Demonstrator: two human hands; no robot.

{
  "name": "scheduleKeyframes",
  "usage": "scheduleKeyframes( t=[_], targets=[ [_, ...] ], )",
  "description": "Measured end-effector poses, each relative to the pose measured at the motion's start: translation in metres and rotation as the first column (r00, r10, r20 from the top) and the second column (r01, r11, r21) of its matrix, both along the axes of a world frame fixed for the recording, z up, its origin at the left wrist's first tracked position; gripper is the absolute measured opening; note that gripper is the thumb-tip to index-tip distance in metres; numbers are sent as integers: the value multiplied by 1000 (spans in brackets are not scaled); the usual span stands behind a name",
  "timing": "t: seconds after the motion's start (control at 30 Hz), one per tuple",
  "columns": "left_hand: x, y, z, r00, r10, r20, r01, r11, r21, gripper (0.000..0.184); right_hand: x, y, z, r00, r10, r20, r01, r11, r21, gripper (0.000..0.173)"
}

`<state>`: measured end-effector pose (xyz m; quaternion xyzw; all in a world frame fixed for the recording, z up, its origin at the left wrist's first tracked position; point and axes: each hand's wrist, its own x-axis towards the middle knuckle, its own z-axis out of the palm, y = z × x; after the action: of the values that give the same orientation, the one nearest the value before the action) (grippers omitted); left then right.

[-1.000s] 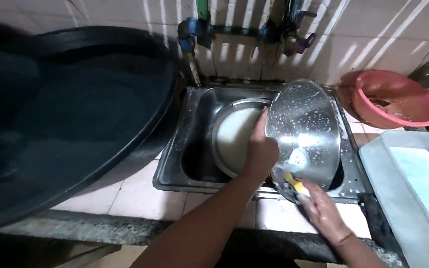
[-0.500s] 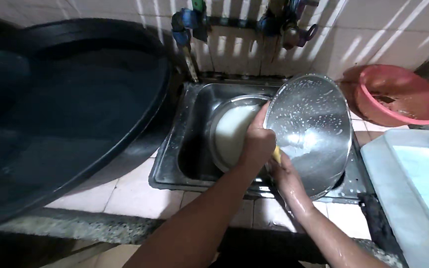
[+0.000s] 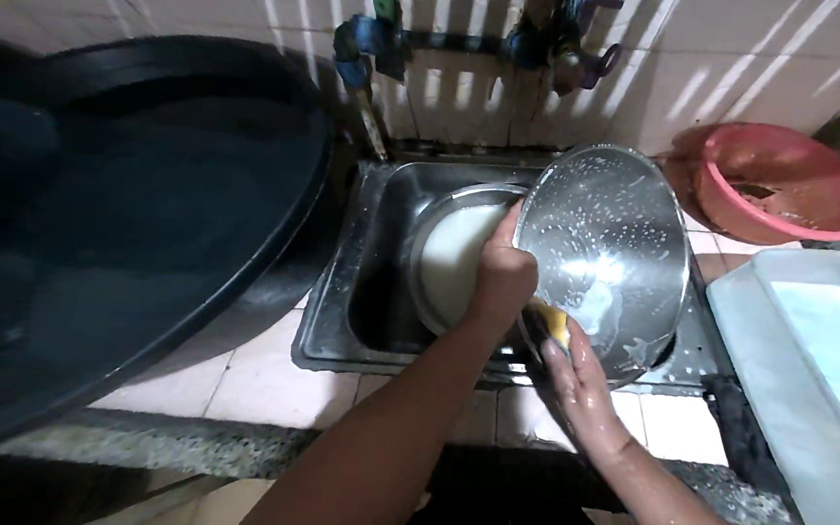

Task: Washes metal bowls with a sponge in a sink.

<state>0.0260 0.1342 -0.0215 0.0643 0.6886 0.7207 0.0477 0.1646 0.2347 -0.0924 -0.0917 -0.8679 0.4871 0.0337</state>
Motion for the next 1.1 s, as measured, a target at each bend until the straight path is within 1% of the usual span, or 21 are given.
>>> scheduleKeyframes(
  t=[0.07,0.13,0.2,0.23,0.27,0.3,0.37,0.43,0.5,0.53,0.6,0.67,0.7,0.73,0.77,0.83,0.87,0.9,0.97,1.0,1.1],
  targets=[
    [1,-3,6,1000,-21,13,21,998,-54,72,-1,46,-8,975,105,196,-150,962,229,50],
    [2,-2,9,999,-30,22,32,995,-97,74,-17,107,-17,922,104,374,-302,797,523,45],
    [2,-1,8,998,-54,16,55,995,-84,75,-40,151,-26,944,89,316,-302,613,729,45],
    [2,-1,7,998,-60,16,61,996,-61,75,-50,160,-31,962,75,264,-261,546,796,47],
    [3,-1,8,998,-59,19,60,997,-50,74,-57,156,-36,972,48,230,-221,514,829,50],
    [2,-1,9,998,-57,26,58,997,-54,73,-60,142,-39,971,-2,237,-201,528,825,55],
    [1,0,9,998,-50,34,52,997,-55,72,-60,94,-35,933,-73,351,-208,689,694,66],
    [-1,1,8,998,-47,30,48,998,-43,70,-55,54,-28,905,9,425,-214,873,438,70],
    [-2,0,9,999,-42,23,44,996,-84,70,-49,46,-28,887,149,437,-253,949,189,64],
    [-2,-1,10,999,-36,19,38,992,-124,71,-47,54,-33,882,179,436,-290,935,203,61],
    [-1,-4,8,1000,-29,2,29,979,-202,73,-47,87,-39,888,128,442,-353,805,477,56],
    [-2,-3,10,1000,-29,7,29,955,-294,73,-60,119,-39,908,4,420,-324,643,694,57],
    [-1,-2,11,999,-25,29,33,948,-316,74,-67,122,-39,920,-55,387,-273,618,737,59],
    [0,-1,11,998,-16,68,37,946,-323,76,-72,117,-39,929,-115,350,-202,636,745,61],
    [0,0,12,994,-8,113,44,945,-323,78,-77,103,-41,934,-173,312,-109,694,712,63],
    [-1,-1,12,988,17,156,37,941,-337,79,-86,60,-43,922,-225,315,38,861,507,75],
    [-2,-2,11,986,28,162,31,936,-352,77,-88,37,-40,928,-163,336,47,943,328,80],
    [-2,-4,9,986,42,159,20,927,-374,75,-89,17,-37,947,-69,314,18,986,164,80],
    [-2,-6,9,988,57,143,14,895,-447,72,-102,-8,-37,989,48,138,-52,998,20,72],
    [-1,-6,10,988,61,144,15,879,-476,72,-116,-11,-36,997,61,48,-62,998,32,70],
    [4,-6,14,982,85,170,6,881,-474,73,-172,20,-27,999,41,-30,-28,938,347,70]
  ],
)
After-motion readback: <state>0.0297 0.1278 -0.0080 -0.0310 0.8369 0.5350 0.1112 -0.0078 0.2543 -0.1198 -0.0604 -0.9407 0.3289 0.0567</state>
